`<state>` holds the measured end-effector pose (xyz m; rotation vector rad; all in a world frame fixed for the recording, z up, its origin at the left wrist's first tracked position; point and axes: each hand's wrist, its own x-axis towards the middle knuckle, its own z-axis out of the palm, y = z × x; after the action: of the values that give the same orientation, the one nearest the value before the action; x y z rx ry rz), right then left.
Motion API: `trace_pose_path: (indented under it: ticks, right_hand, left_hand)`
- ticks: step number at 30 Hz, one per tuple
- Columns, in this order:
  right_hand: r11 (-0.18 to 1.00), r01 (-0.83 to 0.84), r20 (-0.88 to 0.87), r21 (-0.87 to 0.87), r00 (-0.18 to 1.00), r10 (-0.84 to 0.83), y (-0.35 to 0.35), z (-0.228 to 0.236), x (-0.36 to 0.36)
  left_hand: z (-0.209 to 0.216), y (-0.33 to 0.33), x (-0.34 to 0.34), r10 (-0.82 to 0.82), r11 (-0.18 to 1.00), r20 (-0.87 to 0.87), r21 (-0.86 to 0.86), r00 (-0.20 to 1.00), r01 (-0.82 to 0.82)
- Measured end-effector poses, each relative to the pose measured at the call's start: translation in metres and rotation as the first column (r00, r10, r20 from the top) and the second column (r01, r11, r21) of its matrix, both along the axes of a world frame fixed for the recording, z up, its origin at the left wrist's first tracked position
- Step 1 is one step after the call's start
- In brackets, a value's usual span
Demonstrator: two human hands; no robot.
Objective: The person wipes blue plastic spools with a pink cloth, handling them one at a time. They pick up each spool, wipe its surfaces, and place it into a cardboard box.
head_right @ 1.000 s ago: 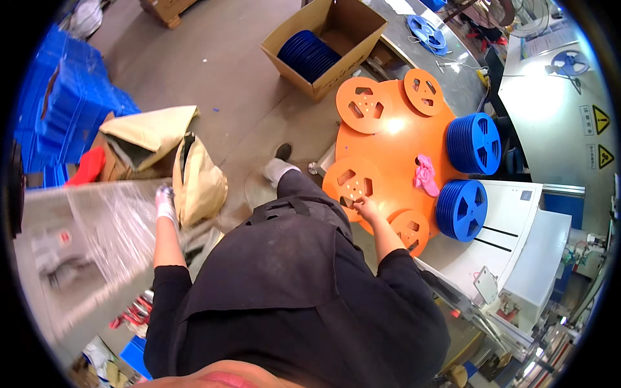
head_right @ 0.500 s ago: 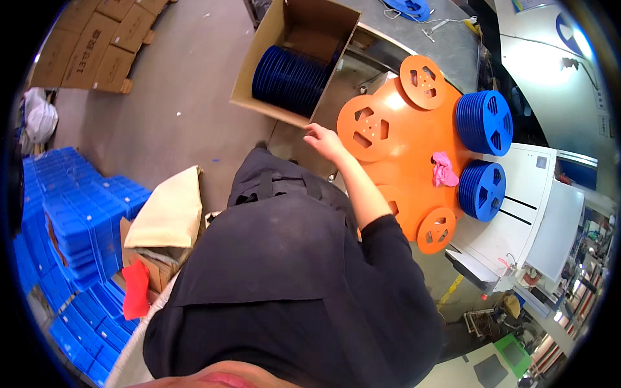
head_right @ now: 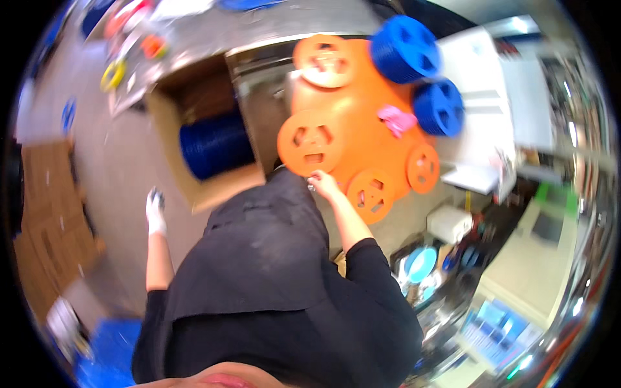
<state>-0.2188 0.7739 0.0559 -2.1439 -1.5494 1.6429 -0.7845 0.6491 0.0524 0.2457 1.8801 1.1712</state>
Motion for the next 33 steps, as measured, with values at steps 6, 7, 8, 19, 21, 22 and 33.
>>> trace_pose_path:
  ticks: [6, 7, 8, 19, 21, 22, 33]
  right_hand:
    - [0.989, 0.038, -0.066, 0.144, 0.997, -0.029, 0.120, 0.006, 0.060]
    - [0.959, 0.121, -0.128, 0.258, 0.988, -0.090, 0.148, -0.011, 0.085]
    - [0.918, 0.229, -0.144, 0.322, 0.971, -0.192, 0.187, -0.013, 0.109]
    - [0.793, 0.095, 0.372, 0.602, 0.845, -0.383, 0.587, 0.017, 0.219]
    - [0.937, 0.110, 0.368, 0.333, 0.899, -0.236, 0.623, 0.002, 0.228]
    - [0.947, 0.113, 0.357, 0.301, 0.908, -0.221, 0.634, -0.007, 0.231]
    - [0.947, 0.317, 0.316, 0.048, 0.895, -0.316, 0.644, -0.097, 0.218]
  left_hand:
    - [-0.006, 0.105, 0.093, -0.596, 0.799, -0.175, -0.225, 0.784, 0.558]
    - [-0.017, 0.104, 0.107, -0.709, 0.700, -0.185, -0.293, 0.680, 0.651]
    - [0.001, 0.115, 0.137, -0.787, 0.592, -0.118, -0.421, 0.606, 0.687]
    - [-0.002, 0.096, 0.224, -0.606, 0.645, 0.181, -0.457, 0.774, 0.612]
    - [0.006, 0.095, 0.230, -0.631, 0.563, 0.202, -0.546, 0.749, 0.621]
    - [0.003, 0.091, 0.227, -0.653, 0.515, 0.211, -0.581, 0.727, 0.631]
    - [0.039, 0.119, 0.265, -0.478, 0.547, 0.277, -0.648, 0.834, 0.529]
